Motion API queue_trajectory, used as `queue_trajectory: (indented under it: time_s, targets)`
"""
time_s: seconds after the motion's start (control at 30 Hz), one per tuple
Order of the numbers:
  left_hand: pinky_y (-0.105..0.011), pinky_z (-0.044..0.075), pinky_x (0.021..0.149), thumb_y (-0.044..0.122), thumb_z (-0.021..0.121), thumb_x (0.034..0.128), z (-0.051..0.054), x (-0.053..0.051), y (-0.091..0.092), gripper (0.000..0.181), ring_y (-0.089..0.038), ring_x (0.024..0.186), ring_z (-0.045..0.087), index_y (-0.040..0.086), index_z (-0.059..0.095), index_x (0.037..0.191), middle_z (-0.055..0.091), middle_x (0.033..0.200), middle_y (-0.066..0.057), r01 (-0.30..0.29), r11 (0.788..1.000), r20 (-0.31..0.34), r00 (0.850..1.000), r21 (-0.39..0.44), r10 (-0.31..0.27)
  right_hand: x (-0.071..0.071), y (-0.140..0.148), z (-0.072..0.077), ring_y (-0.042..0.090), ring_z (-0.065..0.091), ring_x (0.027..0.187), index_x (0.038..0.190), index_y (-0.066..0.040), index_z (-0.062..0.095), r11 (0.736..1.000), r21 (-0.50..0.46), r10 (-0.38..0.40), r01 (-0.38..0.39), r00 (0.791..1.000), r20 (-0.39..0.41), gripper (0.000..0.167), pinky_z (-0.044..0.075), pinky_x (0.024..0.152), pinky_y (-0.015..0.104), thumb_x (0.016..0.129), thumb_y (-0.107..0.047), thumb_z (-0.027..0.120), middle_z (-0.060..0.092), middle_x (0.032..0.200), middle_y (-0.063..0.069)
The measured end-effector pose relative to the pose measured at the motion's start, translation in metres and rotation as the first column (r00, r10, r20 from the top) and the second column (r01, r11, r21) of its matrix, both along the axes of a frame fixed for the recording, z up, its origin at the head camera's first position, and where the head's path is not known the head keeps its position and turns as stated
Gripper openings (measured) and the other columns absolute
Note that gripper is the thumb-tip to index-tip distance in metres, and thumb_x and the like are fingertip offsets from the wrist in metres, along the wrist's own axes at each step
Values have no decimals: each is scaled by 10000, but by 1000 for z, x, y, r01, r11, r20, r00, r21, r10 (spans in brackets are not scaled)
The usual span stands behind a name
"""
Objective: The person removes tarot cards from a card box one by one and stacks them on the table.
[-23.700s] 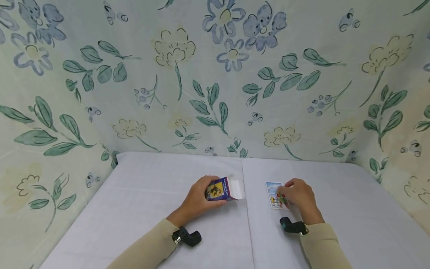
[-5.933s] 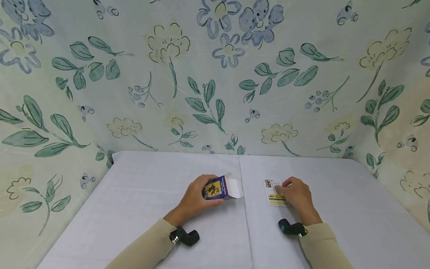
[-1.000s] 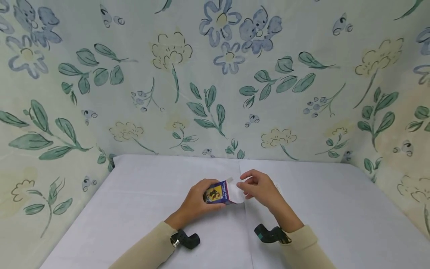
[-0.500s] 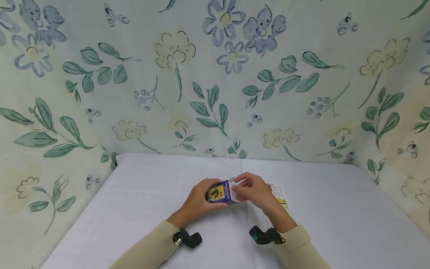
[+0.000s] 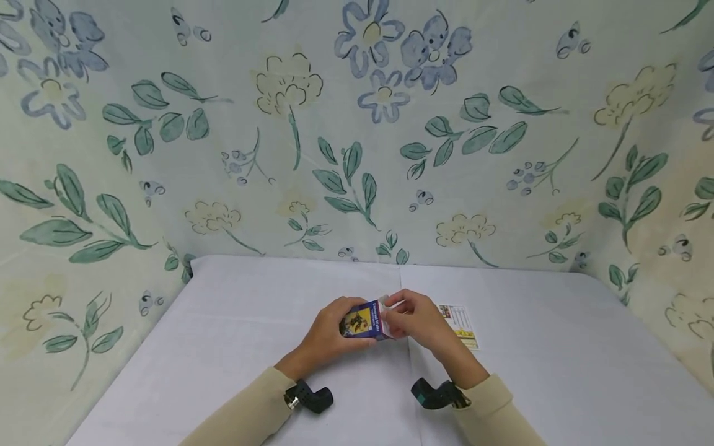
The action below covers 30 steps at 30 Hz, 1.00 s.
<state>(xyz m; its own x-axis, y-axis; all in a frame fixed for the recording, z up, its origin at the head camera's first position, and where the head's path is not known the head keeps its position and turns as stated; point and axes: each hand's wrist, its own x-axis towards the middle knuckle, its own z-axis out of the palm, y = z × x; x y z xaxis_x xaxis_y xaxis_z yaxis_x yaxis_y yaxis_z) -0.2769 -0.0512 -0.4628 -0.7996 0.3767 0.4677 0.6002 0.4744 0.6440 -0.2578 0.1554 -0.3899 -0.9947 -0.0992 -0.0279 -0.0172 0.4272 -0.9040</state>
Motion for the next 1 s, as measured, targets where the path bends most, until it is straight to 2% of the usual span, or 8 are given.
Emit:
queue_trajectory:
  time_s: [0.2, 0.47, 0.8, 1.0]
  targets:
    - [-270, 478, 848, 595, 737, 747, 1, 1, 0, 712, -59, 993, 506, 229, 526, 1320, 570, 1199, 95, 15, 1000, -6, 1000, 2, -15, 1, 0, -2, 210, 649, 682, 1034, -87, 632, 1000, -1, -2, 2, 1000, 1, 242, 564, 623, 316, 858, -220, 731, 629, 849, 90]
    - [-272, 468, 845, 582, 755, 737, 1, 0, -1, 739, -57, 987, 503, 183, 537, 1320, 569, 1198, 97, 16, 1000, -9, 1000, -10, -16, 0, 0, -4, 210, 647, 670, 1039, -83, 637, 1000, -5, 12, -12, 1000, -7, 234, 564, 620, 316, 866, -214, 725, 639, 836, 84]
    - [-272, 462, 817, 568, 758, 742, -2, -4, -1, 735, -69, 964, 511, 182, 527, 1324, 576, 1186, 82, 54, 999, -68, 996, 2, -54, 2, 0, -1, 208, 636, 685, 1047, -82, 633, 999, -21, 41, -41, 999, -5, 220, 564, 620, 319, 874, -191, 713, 644, 862, 87]
    - [-276, 466, 832, 579, 766, 725, -2, -1, -1, 726, -50, 974, 510, 208, 540, 1306, 575, 1181, 113, 40, 999, -34, 999, 10, -40, 2, -2, -2, 208, 635, 678, 1040, -76, 631, 999, -25, 40, -40, 999, 8, 205, 564, 620, 319, 876, -171, 709, 639, 858, 90]
